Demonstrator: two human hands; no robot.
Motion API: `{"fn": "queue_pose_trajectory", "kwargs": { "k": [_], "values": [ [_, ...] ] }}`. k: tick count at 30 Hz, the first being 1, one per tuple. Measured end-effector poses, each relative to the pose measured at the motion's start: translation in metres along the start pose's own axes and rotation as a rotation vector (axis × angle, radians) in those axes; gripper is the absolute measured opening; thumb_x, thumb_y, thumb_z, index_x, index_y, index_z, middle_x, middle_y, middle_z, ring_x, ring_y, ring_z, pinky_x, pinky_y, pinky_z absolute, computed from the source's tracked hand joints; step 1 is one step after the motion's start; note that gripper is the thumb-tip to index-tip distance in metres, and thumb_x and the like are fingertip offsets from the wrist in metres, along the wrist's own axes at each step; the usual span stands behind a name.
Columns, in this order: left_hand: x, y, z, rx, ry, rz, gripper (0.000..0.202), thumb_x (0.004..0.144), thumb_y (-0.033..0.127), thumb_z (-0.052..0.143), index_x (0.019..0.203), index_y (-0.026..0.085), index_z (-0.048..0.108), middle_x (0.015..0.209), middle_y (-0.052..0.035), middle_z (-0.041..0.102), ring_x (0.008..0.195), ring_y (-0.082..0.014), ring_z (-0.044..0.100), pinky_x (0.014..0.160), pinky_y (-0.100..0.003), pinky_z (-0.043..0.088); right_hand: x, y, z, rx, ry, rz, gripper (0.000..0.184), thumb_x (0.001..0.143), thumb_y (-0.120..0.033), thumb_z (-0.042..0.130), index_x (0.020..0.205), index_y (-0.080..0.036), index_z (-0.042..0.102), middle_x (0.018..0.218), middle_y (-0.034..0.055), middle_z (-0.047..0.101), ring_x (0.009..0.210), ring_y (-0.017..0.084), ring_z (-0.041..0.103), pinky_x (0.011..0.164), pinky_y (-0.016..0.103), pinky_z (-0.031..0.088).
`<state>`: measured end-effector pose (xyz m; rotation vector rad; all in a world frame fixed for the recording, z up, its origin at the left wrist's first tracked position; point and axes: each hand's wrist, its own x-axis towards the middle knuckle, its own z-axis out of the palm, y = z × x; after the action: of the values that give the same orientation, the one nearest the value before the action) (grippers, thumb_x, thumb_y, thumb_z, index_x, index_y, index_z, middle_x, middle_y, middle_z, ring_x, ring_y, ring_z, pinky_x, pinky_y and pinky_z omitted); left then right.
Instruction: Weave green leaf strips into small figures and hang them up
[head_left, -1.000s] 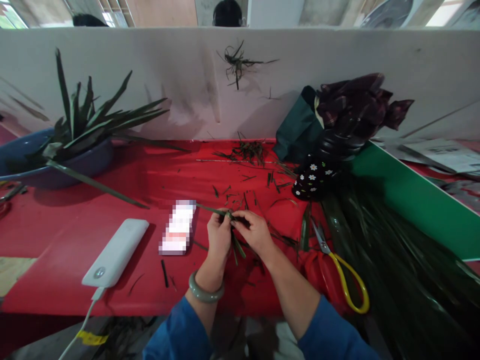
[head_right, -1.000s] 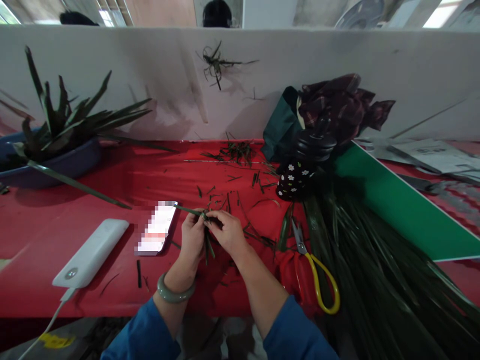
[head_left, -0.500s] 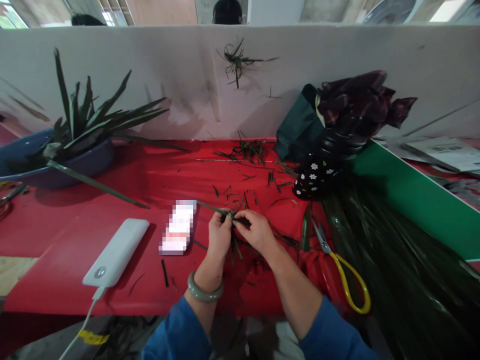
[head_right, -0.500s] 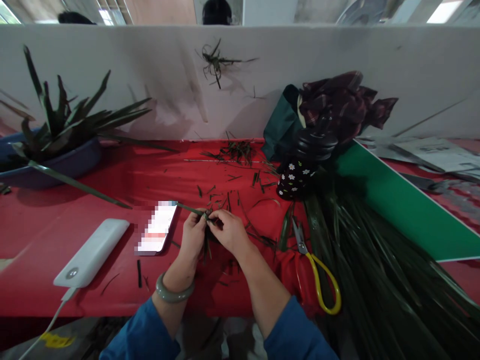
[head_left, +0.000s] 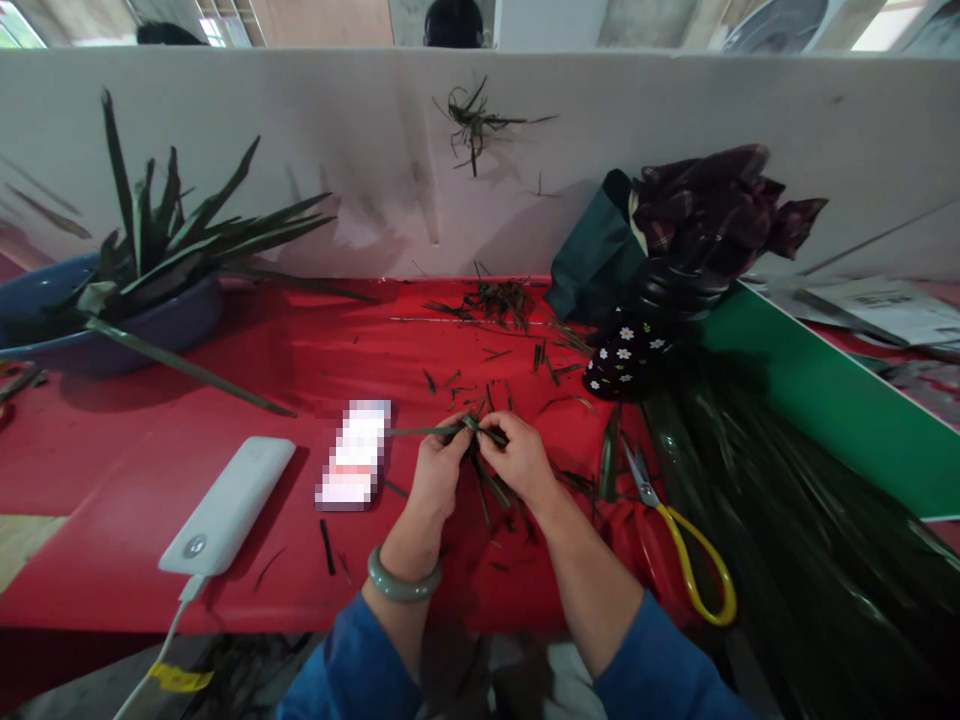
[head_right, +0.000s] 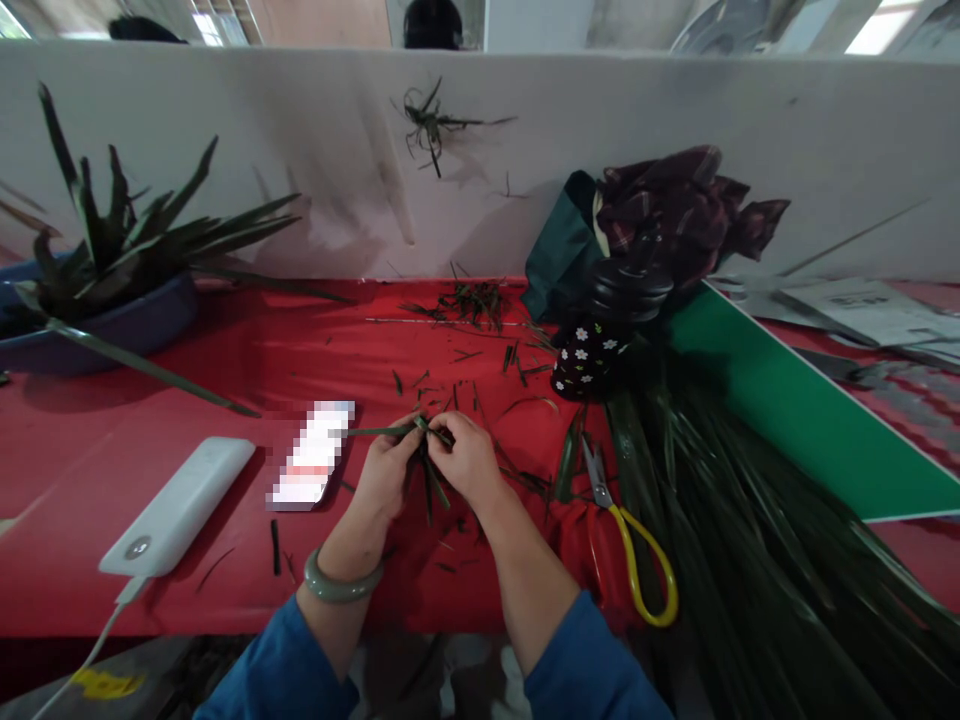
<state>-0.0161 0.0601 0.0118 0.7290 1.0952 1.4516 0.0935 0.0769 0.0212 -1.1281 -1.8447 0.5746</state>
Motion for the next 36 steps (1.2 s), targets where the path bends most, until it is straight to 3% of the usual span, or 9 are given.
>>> {"fn": "queue_pose_trajectory", "kwargs": {
  "k": [3,6,9,12,16,20,26,31,36],
  "values": [
    [0.000,0.001,-0.001,-0.052,-0.001,-0.026,0.030,0.059,0.022,0.061,0.087,0.014,0.060,0.079,-0.0033,0.062,0.075,-0.0139,0.055,0.075,-0.028,0.039,0.001,0.000,0.000,0.066,0.016,-0.069,0.009,0.069,-0.014,0.046,0.073,-0.018,0.053,0.076,0.0035,0.057,0.075,0.014,0.053,0.070,0.025,0.043],
    [0.000,0.002,-0.003,0.040,0.021,0.010,0.025,0.058,0.021,0.061,0.082,0.013,0.060,0.077,-0.0029,0.062,0.073,-0.0130,0.054,0.073,-0.026,0.039,0.001,0.000,0.000,0.107,0.013,-0.111,0.011,0.070,-0.012,0.045,0.074,-0.018,0.053,0.080,0.0043,0.057,0.078,0.013,0.053,0.072,0.025,0.043],
    [0.000,0.001,-0.005,0.149,0.037,0.027,0.022,0.058,0.019,0.060,0.079,0.012,0.061,0.071,-0.0019,0.061,0.069,-0.0124,0.053,0.069,-0.025,0.039,0.001,0.001,-0.002,0.115,-0.052,-0.128,0.014,0.071,-0.011,0.044,0.075,-0.019,0.055,0.080,0.0039,0.058,0.077,0.013,0.054,0.072,0.026,0.044],
    [0.001,-0.001,-0.007,0.122,-0.017,0.001,0.019,0.058,0.020,0.060,0.075,0.013,0.059,0.066,-0.0001,0.058,0.065,-0.0110,0.052,0.065,-0.023,0.039,0.001,0.001,-0.002,0.125,-0.104,-0.139,0.016,0.070,-0.010,0.043,0.075,-0.019,0.055,0.079,0.0033,0.058,0.077,0.013,0.054,0.072,0.027,0.044],
    [0.002,-0.003,-0.009,0.046,-0.011,-0.005,0.016,0.058,0.019,0.059,0.073,0.013,0.055,0.064,0.0023,0.055,0.059,-0.0081,0.049,0.061,-0.021,0.038,0.001,0.000,-0.001,0.099,-0.074,-0.135,0.015,0.070,-0.010,0.044,0.075,-0.019,0.055,0.081,0.0039,0.056,0.079,0.013,0.053,0.074,0.027,0.044],
    [0.003,-0.003,-0.010,0.110,0.036,0.035,0.013,0.056,0.015,0.057,0.069,0.013,0.055,0.061,0.0036,0.053,0.056,-0.0063,0.047,0.056,-0.018,0.036,0.001,0.000,0.000,0.070,-0.069,-0.104,0.012,0.070,-0.012,0.046,0.075,-0.019,0.055,0.077,0.0037,0.054,0.076,0.013,0.052,0.071,0.026,0.044],
    [0.000,0.001,-0.008,0.180,0.070,0.074,0.012,0.058,0.015,0.055,0.070,0.013,0.056,0.063,0.0021,0.055,0.057,-0.0077,0.048,0.057,-0.019,0.038,0.000,0.004,0.001,0.139,-0.106,0.035,0.022,0.071,-0.016,0.051,0.092,-0.017,0.053,0.083,0.0044,0.057,0.075,0.013,0.054,0.069,0.026,0.046],
    [0.001,0.000,-0.009,0.283,0.054,0.118,0.014,0.061,0.021,0.054,0.072,0.014,0.059,0.060,0.0016,0.056,0.057,-0.0098,0.049,0.057,-0.021,0.039,0.000,0.005,0.001,0.104,-0.128,-0.078,0.020,0.075,-0.014,0.045,0.089,-0.019,0.058,0.088,0.0054,0.056,0.085,0.013,0.053,0.078,0.028,0.043],
    [0.001,-0.001,-0.012,0.359,0.021,0.144,0.017,0.064,0.024,0.053,0.075,0.014,0.062,0.065,-0.0010,0.059,0.063,-0.0122,0.051,0.060,-0.022,0.040,0.000,0.007,0.000,0.040,-0.155,-0.086,0.023,0.076,-0.016,0.045,0.096,-0.020,0.056,0.091,0.0058,0.056,0.086,0.014,0.052,0.078,0.029,0.043]
  ]
}}
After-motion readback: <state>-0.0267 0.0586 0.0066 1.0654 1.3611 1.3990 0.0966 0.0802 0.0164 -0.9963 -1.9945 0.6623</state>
